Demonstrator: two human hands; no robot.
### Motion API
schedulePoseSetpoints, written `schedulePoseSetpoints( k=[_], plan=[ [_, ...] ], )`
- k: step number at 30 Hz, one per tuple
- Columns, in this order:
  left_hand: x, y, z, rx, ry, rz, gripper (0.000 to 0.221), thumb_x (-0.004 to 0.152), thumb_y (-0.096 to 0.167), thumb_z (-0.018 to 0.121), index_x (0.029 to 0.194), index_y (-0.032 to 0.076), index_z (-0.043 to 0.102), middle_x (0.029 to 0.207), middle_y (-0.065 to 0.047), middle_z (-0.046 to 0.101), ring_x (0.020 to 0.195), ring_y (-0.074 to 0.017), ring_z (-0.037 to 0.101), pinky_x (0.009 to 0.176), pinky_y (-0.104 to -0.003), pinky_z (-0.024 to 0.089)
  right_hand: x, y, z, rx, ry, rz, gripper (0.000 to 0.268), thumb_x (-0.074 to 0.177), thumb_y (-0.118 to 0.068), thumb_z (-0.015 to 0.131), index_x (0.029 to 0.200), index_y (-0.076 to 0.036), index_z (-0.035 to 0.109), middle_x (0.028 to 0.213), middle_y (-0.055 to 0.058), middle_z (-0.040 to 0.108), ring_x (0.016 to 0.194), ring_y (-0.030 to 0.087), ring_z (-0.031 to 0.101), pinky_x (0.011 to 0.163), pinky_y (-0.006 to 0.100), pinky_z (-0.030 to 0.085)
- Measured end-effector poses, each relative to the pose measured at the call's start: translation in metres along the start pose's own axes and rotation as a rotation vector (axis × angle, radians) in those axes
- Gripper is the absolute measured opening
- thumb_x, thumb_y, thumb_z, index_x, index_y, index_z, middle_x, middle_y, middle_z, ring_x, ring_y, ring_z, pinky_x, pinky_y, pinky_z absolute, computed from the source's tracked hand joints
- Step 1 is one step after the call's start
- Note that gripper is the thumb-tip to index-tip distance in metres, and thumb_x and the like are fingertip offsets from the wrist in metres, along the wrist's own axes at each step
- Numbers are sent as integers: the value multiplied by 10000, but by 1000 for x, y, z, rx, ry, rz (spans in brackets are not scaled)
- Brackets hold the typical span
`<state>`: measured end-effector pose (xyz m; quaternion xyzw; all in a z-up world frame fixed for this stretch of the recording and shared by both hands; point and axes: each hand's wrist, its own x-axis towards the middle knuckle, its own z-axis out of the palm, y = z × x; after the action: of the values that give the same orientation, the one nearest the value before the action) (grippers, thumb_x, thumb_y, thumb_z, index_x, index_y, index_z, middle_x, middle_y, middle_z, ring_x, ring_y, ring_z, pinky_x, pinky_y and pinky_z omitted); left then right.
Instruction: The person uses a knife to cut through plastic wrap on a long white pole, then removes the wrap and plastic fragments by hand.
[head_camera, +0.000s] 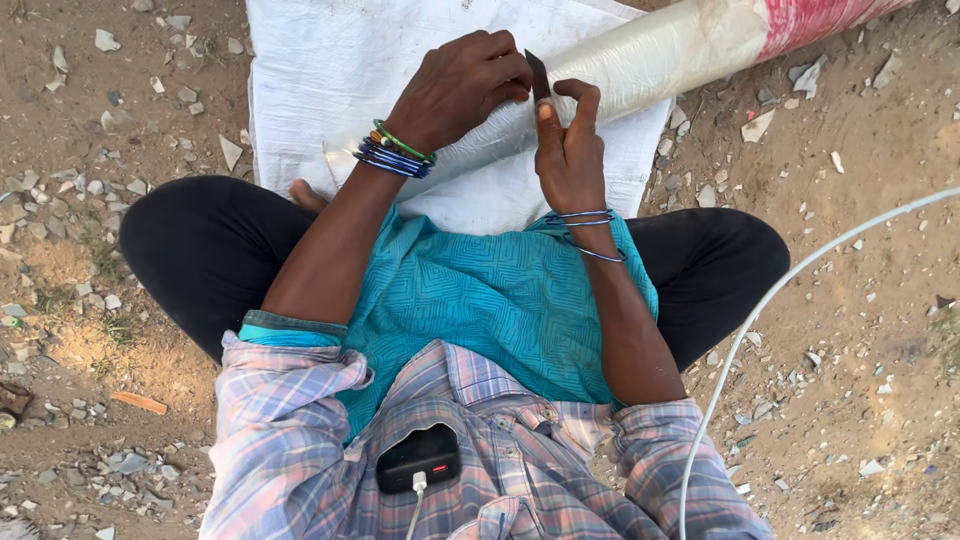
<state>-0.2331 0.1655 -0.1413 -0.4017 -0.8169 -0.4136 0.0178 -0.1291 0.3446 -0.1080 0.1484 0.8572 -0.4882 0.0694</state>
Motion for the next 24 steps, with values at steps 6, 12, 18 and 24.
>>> schedulePoseSetpoints(
  k=[6, 12, 18, 24],
  plan=[
    [-3, 3, 9, 128, 63, 24, 168, 998, 243, 759, 1042, 103, 677, 1010, -11, 632, 884, -172, 649, 635, -319, 541, -10, 2, -2, -127, 47, -11, 487, 1122, -490, 471, 1248, -22, 428, 595, 108, 565, 500, 231, 602, 468, 381, 391],
    [-3, 6, 6, 141, 92, 10, 179, 998, 267, 731, 1034, 104, 666, 1000, -13, 635, 849, -166, 642, 576, -317, 523, -11, 27, 10, -114, 78, 79, 514, 1101, -460, 468, 938, 11, 593, 780, 204, 697, 638, 340, 689, 598, 453, 525],
    [-13, -11, 31, 26, 118, -65, 193, 975, 334, 681, 1017, 155, 625, 1008, -20, 636, 885, -234, 671, 608, -411, 532, -2, 52, 29, -440, 197, -56, 393, 1127, -311, 489, 937, 24, 567, 862, 345, 645, 836, 584, 596, 671, 615, 452],
    [8, -26, 78, 39, 68, -137, 255, 922, 428, 642, 957, 185, 576, 987, -22, 607, 880, -218, 683, 582, -402, 565, 8, 70, -2, -748, 125, -248, 425, 1160, -315, 494, 1018, 27, 703, 937, 362, 669, 858, 587, 625, 742, 658, 470]
  ],
)
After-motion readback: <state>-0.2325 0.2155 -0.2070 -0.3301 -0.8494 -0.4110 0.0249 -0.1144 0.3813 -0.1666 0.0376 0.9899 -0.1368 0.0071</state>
